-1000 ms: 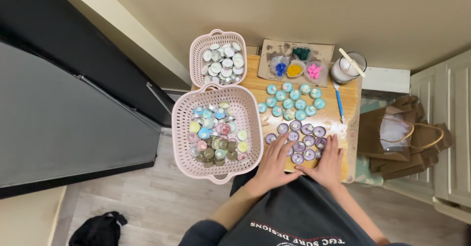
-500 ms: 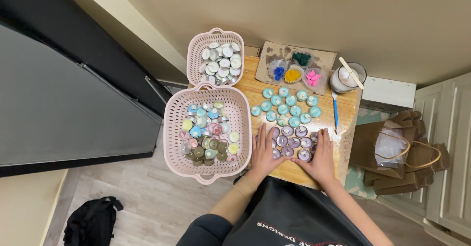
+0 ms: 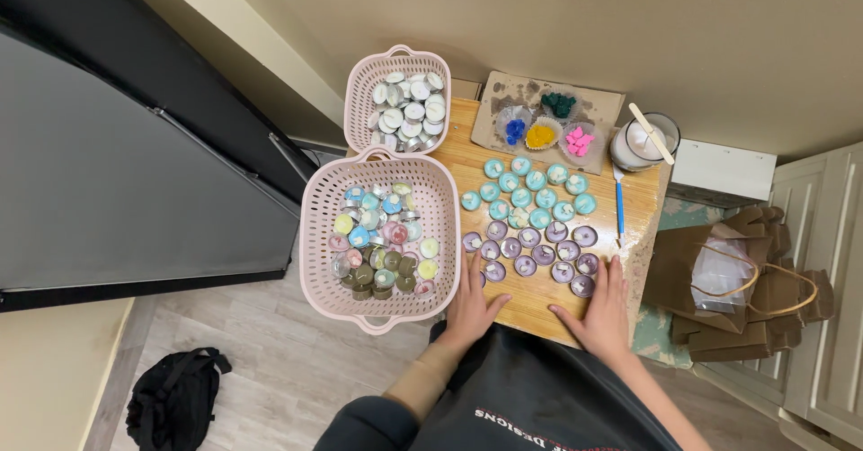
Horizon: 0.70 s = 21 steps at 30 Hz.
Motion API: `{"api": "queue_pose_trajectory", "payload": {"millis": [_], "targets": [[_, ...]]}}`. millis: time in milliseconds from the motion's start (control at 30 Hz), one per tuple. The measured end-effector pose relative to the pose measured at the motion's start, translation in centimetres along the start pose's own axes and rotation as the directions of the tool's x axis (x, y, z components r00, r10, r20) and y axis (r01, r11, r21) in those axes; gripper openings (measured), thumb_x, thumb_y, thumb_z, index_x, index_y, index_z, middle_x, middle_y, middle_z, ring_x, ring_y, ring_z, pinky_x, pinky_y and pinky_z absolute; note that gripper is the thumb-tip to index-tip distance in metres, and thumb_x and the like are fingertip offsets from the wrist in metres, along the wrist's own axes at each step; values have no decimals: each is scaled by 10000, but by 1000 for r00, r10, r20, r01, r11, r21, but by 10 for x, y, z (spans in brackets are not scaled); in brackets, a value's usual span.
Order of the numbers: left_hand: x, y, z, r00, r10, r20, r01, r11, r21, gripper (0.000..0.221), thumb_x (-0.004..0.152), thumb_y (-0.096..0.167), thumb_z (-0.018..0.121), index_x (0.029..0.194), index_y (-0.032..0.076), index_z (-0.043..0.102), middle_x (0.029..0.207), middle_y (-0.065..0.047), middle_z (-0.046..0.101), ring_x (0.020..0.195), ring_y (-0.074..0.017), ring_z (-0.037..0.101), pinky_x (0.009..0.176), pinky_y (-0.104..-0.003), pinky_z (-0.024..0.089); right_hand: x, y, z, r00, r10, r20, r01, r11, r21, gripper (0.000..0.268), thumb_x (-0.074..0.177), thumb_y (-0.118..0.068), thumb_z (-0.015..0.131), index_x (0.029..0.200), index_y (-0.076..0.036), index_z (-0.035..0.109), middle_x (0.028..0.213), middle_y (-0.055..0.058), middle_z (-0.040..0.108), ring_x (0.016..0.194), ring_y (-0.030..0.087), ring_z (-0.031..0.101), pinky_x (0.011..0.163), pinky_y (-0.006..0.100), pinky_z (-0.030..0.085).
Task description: Sort small tealight candles and bath bombs into groups on a table.
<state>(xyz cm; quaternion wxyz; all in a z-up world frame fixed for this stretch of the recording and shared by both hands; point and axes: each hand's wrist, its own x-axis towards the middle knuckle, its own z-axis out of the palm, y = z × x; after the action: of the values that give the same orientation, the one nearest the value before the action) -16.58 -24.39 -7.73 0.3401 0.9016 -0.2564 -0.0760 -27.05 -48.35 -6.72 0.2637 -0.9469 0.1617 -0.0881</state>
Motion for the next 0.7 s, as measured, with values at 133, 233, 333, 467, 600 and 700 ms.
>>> {"api": "queue_pose_trajectory", "payload": {"millis": [133,233,333,467,600,700], "targets": [[13,-5,20,1000,11,2,-11,999,33,1098,885,488,766,1618,-35,137,1687,-352,34,1550,-523,144,1230,-535,218,7,8,21,998,52,31,-48,993,-111,1232,676,-612,770,1530,81,213,1616,328,198,1530,456,194,1207,611,193],[34,-2,23,997,42,-61,-35,992,124,1110,852,495,785,1602,-27,154,1658,-346,23,1534,-534,115,1230,-565,178,25,11,28,997,68,38,-63,992,-113,1199,740,-609,735,1530,113,196,1625,339,179,1543,457,170,1226,597,176],[46,-3,22,997,21,-68,-12,990,139,1108,841,525,774,1585,-29,167,1653,-343,20,1527,-530,107,1222,-575,173,37,13,29,999,17,39,-12,993,-120,1181,750,-601,732,1536,100,196,1635,328,159,1540,462,154,1220,595,172],[56,-1,18,997,-50,-65,61,981,182,1061,869,513,760,1589,-24,196,1666,-336,24,1528,-522,133,1223,-579,169,48,14,26,999,-32,27,34,996,-85,1161,754,-580,737,1546,83,207,1654,304,146,1546,462,159,1231,588,180],[60,-2,19,994,-79,-72,89,984,157,1057,872,497,770,1597,-23,204,1665,-328,33,1524,-527,140,1222,-587,167,54,14,23,998,-37,40,40,996,-85,1177,734,-590,752,1545,73,215,1650,298,147,1537,464,164,1232,590,178],[53,14,-2,994,-102,-43,106,990,93,1072,843,516,779,1596,-7,223,1686,-322,26,1533,-523,123,1227,-576,170,50,7,12,999,-36,33,38,997,-70,1179,733,-600,747,1547,65,212,1646,304,151,1538,468,173,1233,590,179]]}}
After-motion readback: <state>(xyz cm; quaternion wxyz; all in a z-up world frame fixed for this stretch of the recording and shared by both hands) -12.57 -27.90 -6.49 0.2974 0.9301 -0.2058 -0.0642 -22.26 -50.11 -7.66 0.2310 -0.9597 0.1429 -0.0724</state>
